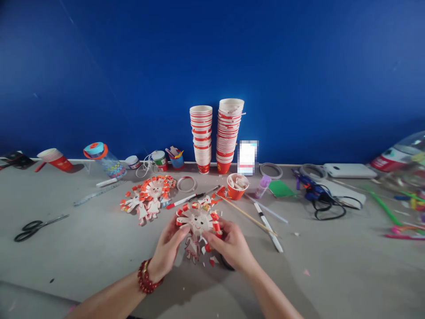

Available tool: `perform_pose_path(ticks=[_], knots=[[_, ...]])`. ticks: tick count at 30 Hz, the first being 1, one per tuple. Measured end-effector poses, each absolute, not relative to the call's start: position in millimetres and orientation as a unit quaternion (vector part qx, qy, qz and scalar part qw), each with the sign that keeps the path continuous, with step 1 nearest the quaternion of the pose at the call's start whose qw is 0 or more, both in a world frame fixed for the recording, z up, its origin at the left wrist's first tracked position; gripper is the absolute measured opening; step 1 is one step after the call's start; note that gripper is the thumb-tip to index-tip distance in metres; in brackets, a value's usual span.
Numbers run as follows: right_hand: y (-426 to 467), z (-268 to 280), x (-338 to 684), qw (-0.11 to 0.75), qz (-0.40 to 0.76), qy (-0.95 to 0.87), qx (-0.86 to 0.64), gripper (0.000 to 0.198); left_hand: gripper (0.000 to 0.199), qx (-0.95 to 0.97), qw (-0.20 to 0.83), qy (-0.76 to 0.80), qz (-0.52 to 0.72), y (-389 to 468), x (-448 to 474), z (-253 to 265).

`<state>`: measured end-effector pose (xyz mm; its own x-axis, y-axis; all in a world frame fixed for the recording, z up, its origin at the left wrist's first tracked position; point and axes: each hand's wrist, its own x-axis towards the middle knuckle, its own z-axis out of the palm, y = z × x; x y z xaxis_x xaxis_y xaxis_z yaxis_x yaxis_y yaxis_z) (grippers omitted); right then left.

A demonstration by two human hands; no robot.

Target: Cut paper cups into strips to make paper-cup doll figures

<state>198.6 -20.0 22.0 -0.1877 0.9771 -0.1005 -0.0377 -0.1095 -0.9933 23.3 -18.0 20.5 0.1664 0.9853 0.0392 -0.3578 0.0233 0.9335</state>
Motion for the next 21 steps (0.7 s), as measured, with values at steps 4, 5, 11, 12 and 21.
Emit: perform_pose_path(ticks=[4, 5, 11, 12, 21], knots=[[-20.5, 26.0, 196.7, 0.456, 0.599, -0.463, -0.469, 0.035, 0.028, 0.403, 0.644, 0.349, 0.549, -16.1, 24.8, 13.8], [-20.5, 26.7, 196.3, 0.46, 0.609, -0.445, -0.469, 0.036, 0.028, 0.395, 0.648, 0.347, 0.55, -16.0, 25.0, 12.7], [-18.6, 24.7, 196.5, 0.48, 0.643, -0.387, -0.454, 0.035, 0.012, 0.33, 0.701, 0.311, 0.551, -15.3, 25.4, 11.5], [-18.2, 23.5, 197.0, 0.483, 0.645, -0.381, -0.453, 0.034, 0.007, 0.32, 0.709, 0.304, 0.55, -15.1, 25.3, 11.4], [-19.1, 20.3, 197.3, 0.481, 0.661, -0.363, -0.447, 0.031, 0.01, 0.269, 0.757, 0.305, 0.511, -14.4, 25.3, 13.8]])
